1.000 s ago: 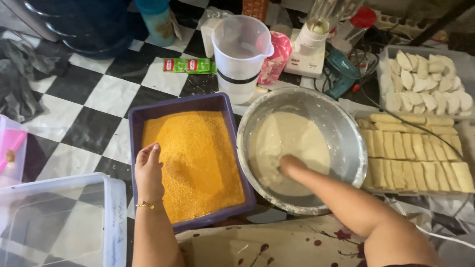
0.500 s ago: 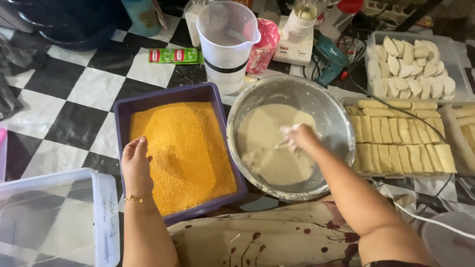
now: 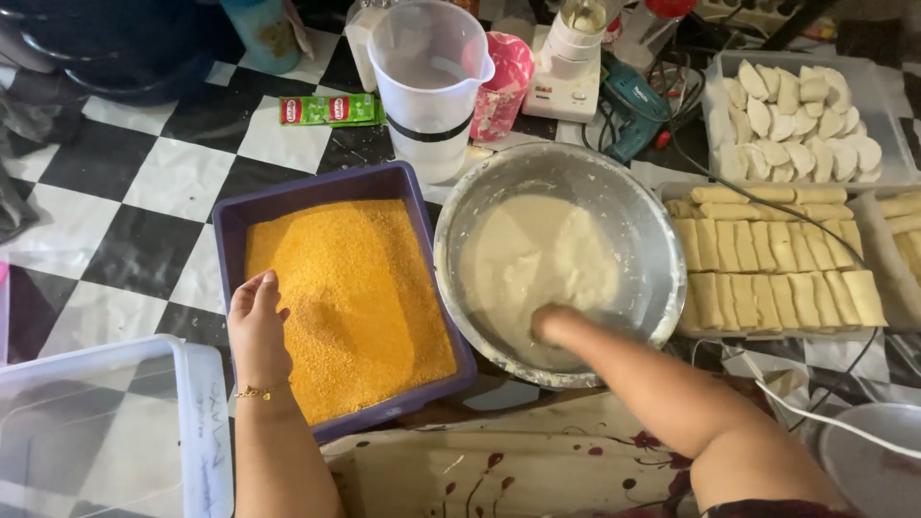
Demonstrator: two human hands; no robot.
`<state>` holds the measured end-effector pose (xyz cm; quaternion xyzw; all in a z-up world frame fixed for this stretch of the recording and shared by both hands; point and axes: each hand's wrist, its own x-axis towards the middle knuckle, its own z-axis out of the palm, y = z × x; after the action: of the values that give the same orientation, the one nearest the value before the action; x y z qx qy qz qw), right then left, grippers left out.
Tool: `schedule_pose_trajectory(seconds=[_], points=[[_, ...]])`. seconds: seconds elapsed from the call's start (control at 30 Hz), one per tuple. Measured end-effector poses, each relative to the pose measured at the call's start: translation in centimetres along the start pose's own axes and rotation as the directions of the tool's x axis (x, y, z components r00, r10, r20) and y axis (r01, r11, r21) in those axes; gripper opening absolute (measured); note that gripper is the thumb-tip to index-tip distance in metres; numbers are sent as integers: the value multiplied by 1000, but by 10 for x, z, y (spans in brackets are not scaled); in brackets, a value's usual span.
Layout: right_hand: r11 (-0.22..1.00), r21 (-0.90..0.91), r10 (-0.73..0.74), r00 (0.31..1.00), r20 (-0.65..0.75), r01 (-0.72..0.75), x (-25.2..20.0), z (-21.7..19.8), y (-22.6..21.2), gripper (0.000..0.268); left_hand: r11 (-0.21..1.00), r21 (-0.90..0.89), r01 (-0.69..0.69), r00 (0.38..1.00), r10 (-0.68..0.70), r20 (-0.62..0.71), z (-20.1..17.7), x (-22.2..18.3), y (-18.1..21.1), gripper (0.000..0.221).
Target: Dipping rectangular food items into a liquid batter and then coating them with orange breadcrumbs.
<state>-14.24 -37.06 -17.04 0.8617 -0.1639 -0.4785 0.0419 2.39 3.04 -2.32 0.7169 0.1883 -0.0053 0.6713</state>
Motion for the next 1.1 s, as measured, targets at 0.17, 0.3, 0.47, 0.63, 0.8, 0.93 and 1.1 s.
schedule_pose_trajectory(seconds=[0.17,0.3,0.47,0.63,0.8,0.93,1.1], points=[[947,7,-318,942,-106,320,15,14,-35,42,1000,-18,0,1000,0,15,-2,-4,4,33],[733,481,-334,871,-361,481,-50,-35,-29,36,1000,-20,-6,1000,6,13,-1,-5,4,32],[582,615,-254,837,-484,532,-53,-72,13,20,1000,-17,1,999,0,36,-2,-6,7,31],[567,759,121,879,-461,320,17,-80,80,27,999,-49,-7,1000,8,8,1,-16,21,31],[769,639,450,689,-569,25,110,-85,148,32,998,-57,20,1000,-20,14,4,-11,15,30],[653,730,451,669,-591,204,118,-110,101,46,999,-46,24,1000,-24,6,6,-12,18,29],[616,631,102,747,-657,471,40,-154,-2,46,996,-16,83,997,-83,2,8,-5,7,32]])
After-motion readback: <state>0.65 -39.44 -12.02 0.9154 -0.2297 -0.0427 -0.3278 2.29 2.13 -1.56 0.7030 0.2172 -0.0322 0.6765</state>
